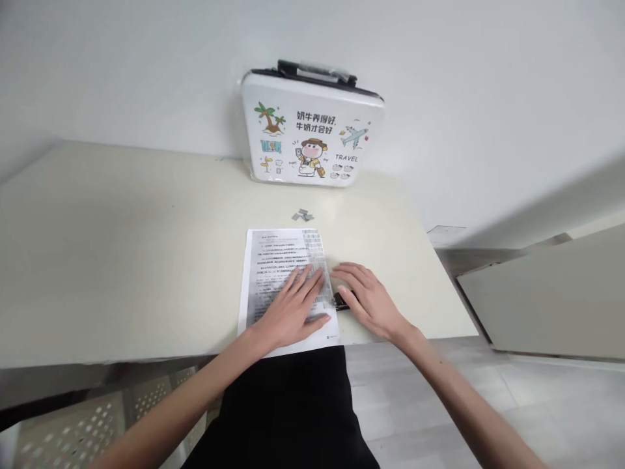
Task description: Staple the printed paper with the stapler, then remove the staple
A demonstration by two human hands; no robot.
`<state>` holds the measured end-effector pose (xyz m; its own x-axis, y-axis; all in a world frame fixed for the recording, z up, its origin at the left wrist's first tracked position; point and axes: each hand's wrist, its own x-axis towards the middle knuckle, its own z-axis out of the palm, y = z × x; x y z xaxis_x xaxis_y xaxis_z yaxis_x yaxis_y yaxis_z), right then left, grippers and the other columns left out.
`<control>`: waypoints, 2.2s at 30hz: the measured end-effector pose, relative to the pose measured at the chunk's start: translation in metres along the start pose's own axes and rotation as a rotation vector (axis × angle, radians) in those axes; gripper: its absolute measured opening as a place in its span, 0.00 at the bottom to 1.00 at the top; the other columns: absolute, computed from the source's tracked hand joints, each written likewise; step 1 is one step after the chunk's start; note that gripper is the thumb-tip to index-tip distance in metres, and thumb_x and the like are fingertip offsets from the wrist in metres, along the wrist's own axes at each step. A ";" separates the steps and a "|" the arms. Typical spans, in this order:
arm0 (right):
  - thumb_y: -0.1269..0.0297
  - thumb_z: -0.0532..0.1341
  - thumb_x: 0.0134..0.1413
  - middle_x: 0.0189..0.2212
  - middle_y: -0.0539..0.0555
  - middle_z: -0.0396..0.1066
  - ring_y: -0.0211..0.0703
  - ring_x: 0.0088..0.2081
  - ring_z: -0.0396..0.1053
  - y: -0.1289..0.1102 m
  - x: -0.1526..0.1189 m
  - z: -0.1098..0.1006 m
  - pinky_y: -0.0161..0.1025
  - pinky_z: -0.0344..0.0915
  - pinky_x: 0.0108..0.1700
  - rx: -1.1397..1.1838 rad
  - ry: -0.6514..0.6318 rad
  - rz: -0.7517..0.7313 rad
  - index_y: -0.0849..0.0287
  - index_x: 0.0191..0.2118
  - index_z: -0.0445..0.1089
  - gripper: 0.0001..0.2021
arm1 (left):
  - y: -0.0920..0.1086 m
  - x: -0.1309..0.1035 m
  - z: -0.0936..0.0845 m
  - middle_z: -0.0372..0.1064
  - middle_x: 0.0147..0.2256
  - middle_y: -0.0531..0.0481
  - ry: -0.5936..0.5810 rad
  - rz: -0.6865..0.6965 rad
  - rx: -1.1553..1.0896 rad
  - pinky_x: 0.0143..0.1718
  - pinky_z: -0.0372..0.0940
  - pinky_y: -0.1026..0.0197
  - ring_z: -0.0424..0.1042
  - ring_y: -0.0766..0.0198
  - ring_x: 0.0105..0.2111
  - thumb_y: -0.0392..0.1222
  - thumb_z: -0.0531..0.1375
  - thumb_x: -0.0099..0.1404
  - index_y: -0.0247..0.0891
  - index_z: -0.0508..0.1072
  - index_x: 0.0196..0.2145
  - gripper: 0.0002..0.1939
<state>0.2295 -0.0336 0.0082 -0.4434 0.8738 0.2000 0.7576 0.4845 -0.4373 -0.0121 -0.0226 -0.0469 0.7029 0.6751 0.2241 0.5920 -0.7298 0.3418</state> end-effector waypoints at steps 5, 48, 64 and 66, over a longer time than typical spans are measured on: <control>0.53 0.60 0.71 0.52 0.58 0.77 0.55 0.52 0.75 0.025 -0.035 0.005 0.53 0.73 0.54 -0.020 0.032 -0.028 0.52 0.59 0.69 0.17 | -0.007 -0.008 -0.017 0.38 0.77 0.43 -0.076 0.007 -0.005 0.77 0.35 0.42 0.32 0.50 0.77 0.64 0.46 0.79 0.36 0.39 0.78 0.42; 0.43 0.69 0.57 0.41 0.56 0.82 0.52 0.40 0.79 0.070 -0.078 0.012 0.43 0.76 0.43 0.343 0.531 0.565 0.55 0.47 0.76 0.22 | -0.054 -0.097 -0.075 0.43 0.77 0.50 -0.078 -0.212 0.241 0.73 0.53 0.38 0.47 0.44 0.75 0.58 0.57 0.76 0.53 0.36 0.78 0.45; 0.41 0.71 0.52 0.40 0.56 0.81 0.53 0.42 0.79 0.074 -0.080 0.016 0.44 0.77 0.43 0.366 0.674 0.678 0.55 0.46 0.76 0.24 | -0.033 -0.063 -0.055 0.42 0.77 0.50 -0.084 -0.166 0.201 0.75 0.47 0.40 0.45 0.48 0.75 0.60 0.56 0.77 0.51 0.33 0.78 0.45; 0.41 0.71 0.52 0.40 0.56 0.81 0.53 0.41 0.78 0.073 -0.080 0.016 0.44 0.77 0.42 0.367 0.694 0.691 0.55 0.46 0.76 0.24 | -0.030 -0.057 -0.051 0.42 0.77 0.50 -0.083 -0.162 0.188 0.76 0.45 0.39 0.45 0.48 0.75 0.60 0.55 0.77 0.52 0.32 0.78 0.45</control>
<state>0.3127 -0.0686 -0.0534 0.4917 0.8441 0.2140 0.4978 -0.0709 -0.8644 -0.0900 -0.0334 -0.0232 0.6183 0.7793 0.1022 0.7569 -0.6254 0.1894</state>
